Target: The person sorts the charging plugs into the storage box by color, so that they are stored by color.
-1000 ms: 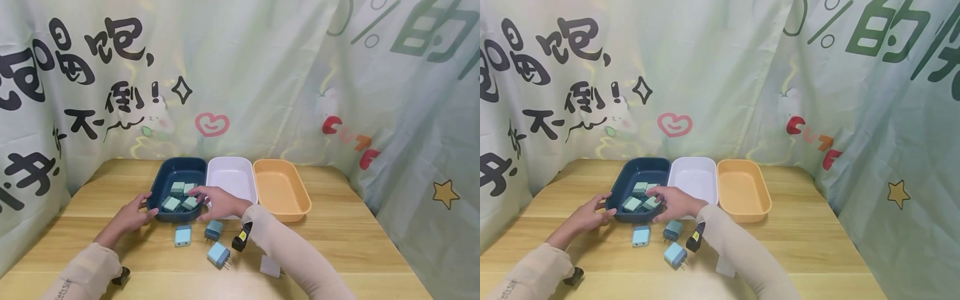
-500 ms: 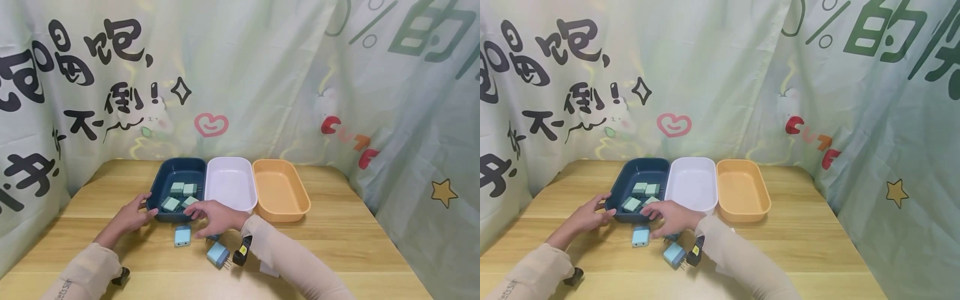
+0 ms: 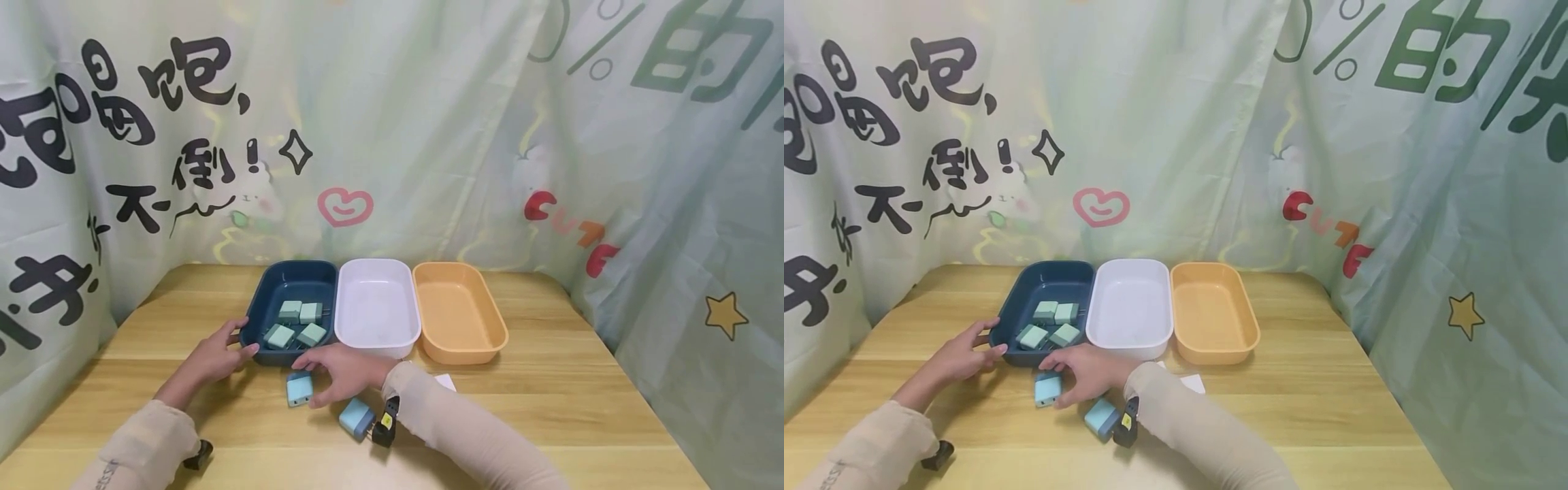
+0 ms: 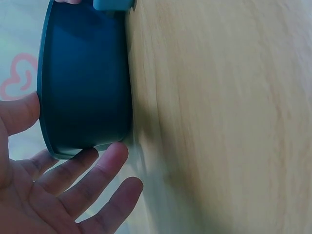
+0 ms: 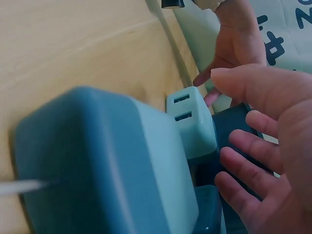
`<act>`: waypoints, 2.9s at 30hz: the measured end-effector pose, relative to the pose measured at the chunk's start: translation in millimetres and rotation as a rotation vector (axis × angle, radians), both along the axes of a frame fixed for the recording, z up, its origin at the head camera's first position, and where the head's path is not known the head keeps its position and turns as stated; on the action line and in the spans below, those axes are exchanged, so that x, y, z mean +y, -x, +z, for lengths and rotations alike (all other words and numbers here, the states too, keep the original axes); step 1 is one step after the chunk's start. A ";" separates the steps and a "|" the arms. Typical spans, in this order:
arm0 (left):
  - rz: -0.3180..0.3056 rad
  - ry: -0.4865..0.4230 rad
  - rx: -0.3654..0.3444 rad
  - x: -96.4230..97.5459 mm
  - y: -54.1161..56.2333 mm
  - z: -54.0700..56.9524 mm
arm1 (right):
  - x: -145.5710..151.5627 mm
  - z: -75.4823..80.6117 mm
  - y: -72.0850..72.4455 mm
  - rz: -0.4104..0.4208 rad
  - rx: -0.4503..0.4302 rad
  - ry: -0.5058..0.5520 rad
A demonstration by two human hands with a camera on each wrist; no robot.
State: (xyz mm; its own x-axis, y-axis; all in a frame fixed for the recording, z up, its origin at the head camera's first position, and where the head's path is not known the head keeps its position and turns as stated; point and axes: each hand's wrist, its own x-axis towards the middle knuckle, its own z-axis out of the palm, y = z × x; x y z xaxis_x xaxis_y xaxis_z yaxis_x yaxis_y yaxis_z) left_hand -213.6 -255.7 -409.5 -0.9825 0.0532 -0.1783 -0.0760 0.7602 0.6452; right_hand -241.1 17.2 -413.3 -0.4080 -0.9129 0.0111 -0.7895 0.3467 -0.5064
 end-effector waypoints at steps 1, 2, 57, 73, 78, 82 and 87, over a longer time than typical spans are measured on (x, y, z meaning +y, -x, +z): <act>0.005 -0.004 -0.005 0.2 -0.2 -0.4 | -0.4 -0.6 -0.2 -0.003 0.023 -0.011; 0.008 -0.006 -0.006 0.4 -0.5 -0.8 | -1.0 -1.1 -0.3 -0.005 0.039 -0.020; 0.002 -0.010 -0.004 1.8 -2.4 0.5 | -19.0 -8.9 -4.3 0.048 0.194 -0.151; -0.008 -0.025 0.009 -1.1 -1.9 1.5 | -16.9 3.7 -6.0 0.078 0.194 -0.079; -0.004 -0.031 0.009 -0.5 -1.2 1.6 | -13.0 12.6 -4.2 0.055 0.162 -0.069; -0.005 -0.028 0.011 -0.1 -0.9 2.4 | -10.4 19.8 -2.2 0.040 0.114 -0.063; -0.009 -0.018 0.011 0.3 -0.7 3.8 | -7.7 27.4 1.1 0.034 0.109 -0.050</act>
